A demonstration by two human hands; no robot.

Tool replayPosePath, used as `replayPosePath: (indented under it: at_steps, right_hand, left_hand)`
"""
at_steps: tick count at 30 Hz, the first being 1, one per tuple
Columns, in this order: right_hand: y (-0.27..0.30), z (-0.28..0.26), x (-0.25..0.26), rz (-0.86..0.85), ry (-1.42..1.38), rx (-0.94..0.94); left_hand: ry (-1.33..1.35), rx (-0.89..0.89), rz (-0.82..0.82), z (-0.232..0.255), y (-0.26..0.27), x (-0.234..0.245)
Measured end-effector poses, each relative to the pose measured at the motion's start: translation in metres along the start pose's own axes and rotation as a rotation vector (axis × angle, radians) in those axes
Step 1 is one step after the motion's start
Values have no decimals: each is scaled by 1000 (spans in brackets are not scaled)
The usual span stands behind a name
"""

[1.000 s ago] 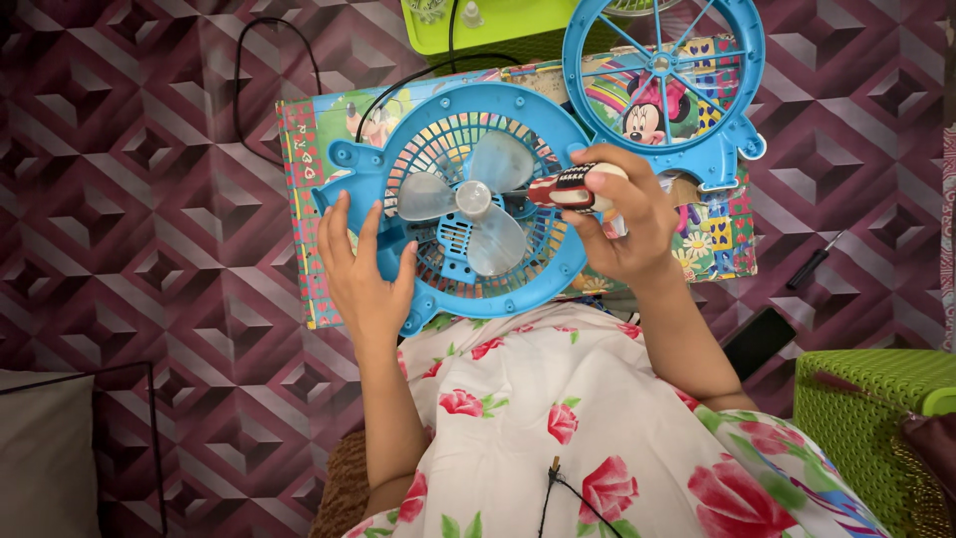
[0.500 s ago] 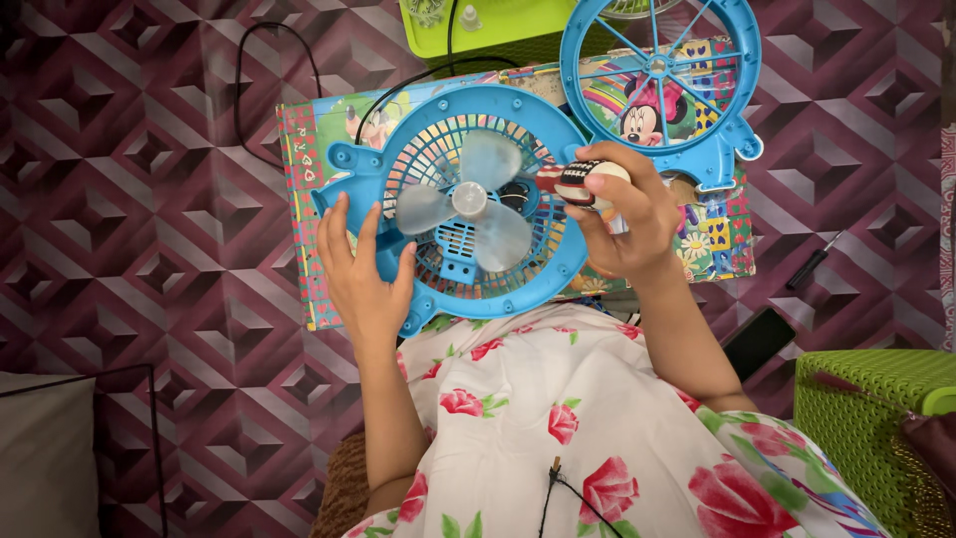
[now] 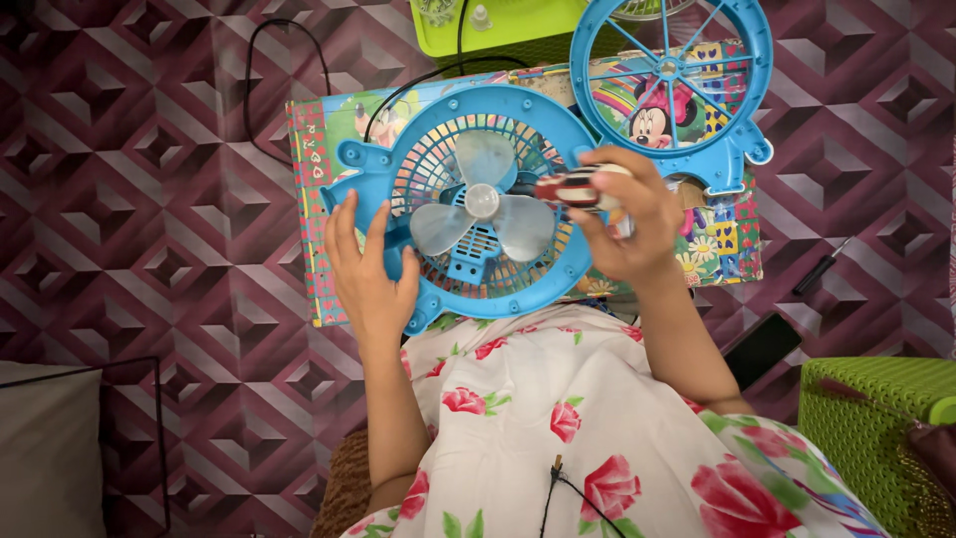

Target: The person disassembles a small blue electric fan by removing the front grille and fan blades, then reassembles it by reinstalling the blades and securing the grille with a screwdriver. The person works on their lap and uses a screwdriver to tighten screws.

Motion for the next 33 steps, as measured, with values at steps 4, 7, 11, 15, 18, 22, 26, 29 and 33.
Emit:
replayPosePath:
  at_steps: [4, 7, 11, 15, 18, 22, 26, 29, 33]
  right_hand:
    - [11, 7, 13, 60, -21, -59]
    - [20, 17, 15, 102, -129, -131]
    - [28, 15, 9, 129, -98, -90]
    - [33, 18, 2, 90, -123, -106]
    - [36, 19, 4, 104, -105, -118]
    - [44, 18, 8, 134, -107, -103]
    - [55, 17, 17, 162, -49, -85]
    - [63, 18, 23, 178, -57, -80]
    - [72, 16, 29, 204, -91, -71]
  left_hand:
    - [4, 27, -52, -4, 3, -4]
    - [-45, 7, -63, 2, 2, 1]
    - [-105, -74, -42, 18, -9, 16]
    - [-76, -228, -127, 47, -22, 16]
    - [-113, -307, -317, 75, -23, -8]
    - [-157, -317, -305, 101, -35, -28]
    - [-230, -300, -241, 105, -34, -37]
    - [-254, -283, -216, 103, -31, -45]
    - [-169, -258, -129, 100, -30, -45]
Point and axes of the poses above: each hand's wrist, its own y-axis away from the middle knuckle, its own x-axis out of the back of the hand, z = x × y, the point moved 9 cm from there along -y, towards the middle knuckle, and after that the axes turned 15 degrees about -y, right-handed, at the moved point
